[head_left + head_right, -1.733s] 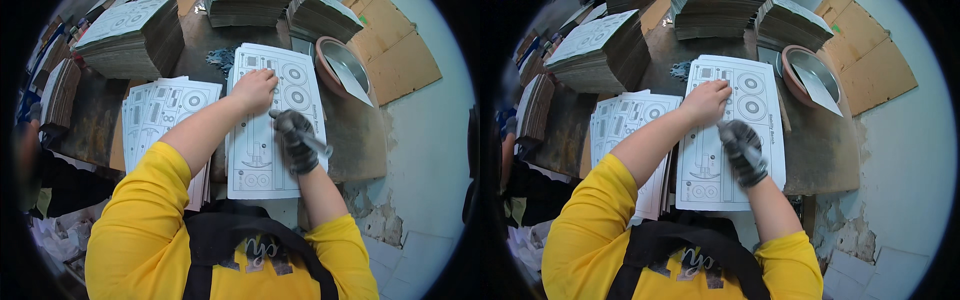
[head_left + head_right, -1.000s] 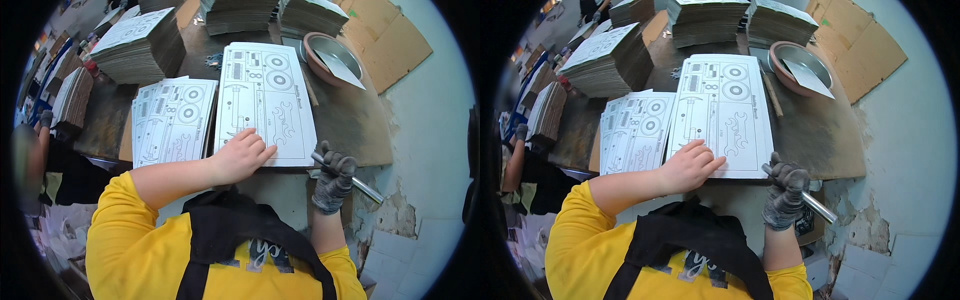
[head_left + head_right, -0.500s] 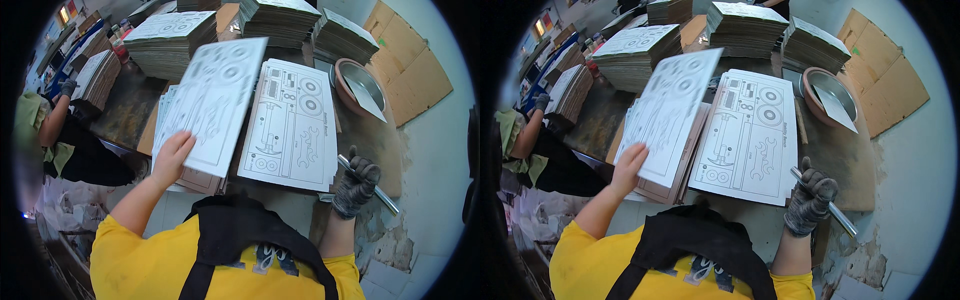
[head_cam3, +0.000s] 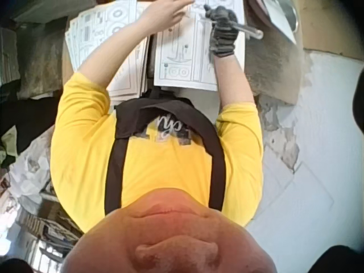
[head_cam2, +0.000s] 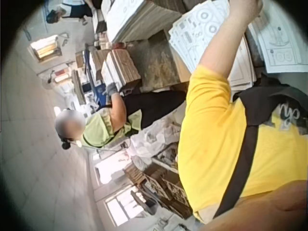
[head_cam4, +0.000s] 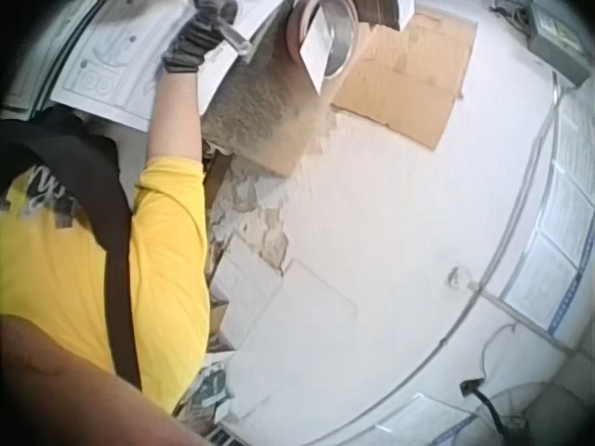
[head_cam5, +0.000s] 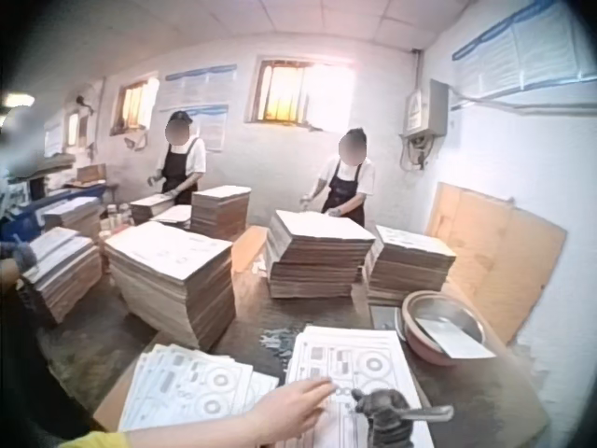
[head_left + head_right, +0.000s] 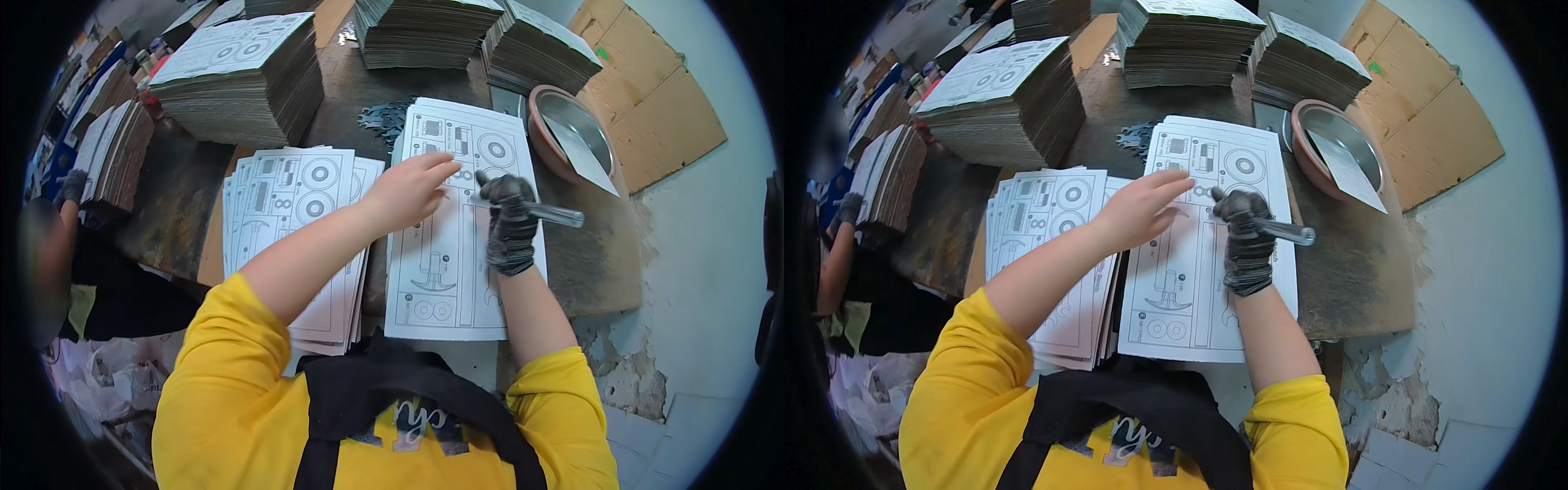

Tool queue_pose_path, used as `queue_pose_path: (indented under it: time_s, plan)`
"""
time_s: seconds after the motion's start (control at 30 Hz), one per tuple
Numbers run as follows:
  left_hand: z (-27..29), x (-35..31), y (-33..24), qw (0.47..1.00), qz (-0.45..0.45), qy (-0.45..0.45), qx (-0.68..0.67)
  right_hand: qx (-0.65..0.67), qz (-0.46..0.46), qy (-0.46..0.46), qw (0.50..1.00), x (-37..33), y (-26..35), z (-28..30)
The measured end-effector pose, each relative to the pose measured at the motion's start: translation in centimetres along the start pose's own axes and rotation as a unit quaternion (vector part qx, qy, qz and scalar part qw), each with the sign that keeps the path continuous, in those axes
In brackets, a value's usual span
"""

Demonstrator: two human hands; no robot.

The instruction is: The person repeatedly punches holes into a stack of printed paper sheets using a handheld punch tool. They align each sheet, press the tool to create holes, then move the punched sheet aside and repeat the process on the next sheet.

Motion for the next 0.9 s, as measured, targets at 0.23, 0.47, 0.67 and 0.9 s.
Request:
queue_pose_path:
  time_s: [0.23,0.47,0.67,0.9]
  plan:
    - [-6.0,4.2,2.8,0.990,-0.017,-0.039,0.135,-0.031,-0.044,-0.023,0.998,-1.4,-2.4,0.7]
    - [-6.7,4.5,2.9,0.982,0.017,0.008,0.186,-0.146,-0.109,0.071,0.981,-5.1,-1.8,0.4]
    - [-6.3,4.3,2.3,0.978,0.033,0.023,0.203,-0.184,0.032,0.207,0.960,-14.6,8.7,-4.4]
    - [-5.4,3.8,1.7,0.979,0.036,-0.006,0.203,-0.120,0.032,0.200,0.972,-15.0,10.6,-4.6]
Point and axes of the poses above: each hand's wrist, its own x-axis towards the middle knuckle, its own z-axis out of the back of the hand, y = z × x, the point moved 9 cm from there along x, towards the middle knuckle, and after that the axes turned 11 degrees about z, right-handed, at the moved point
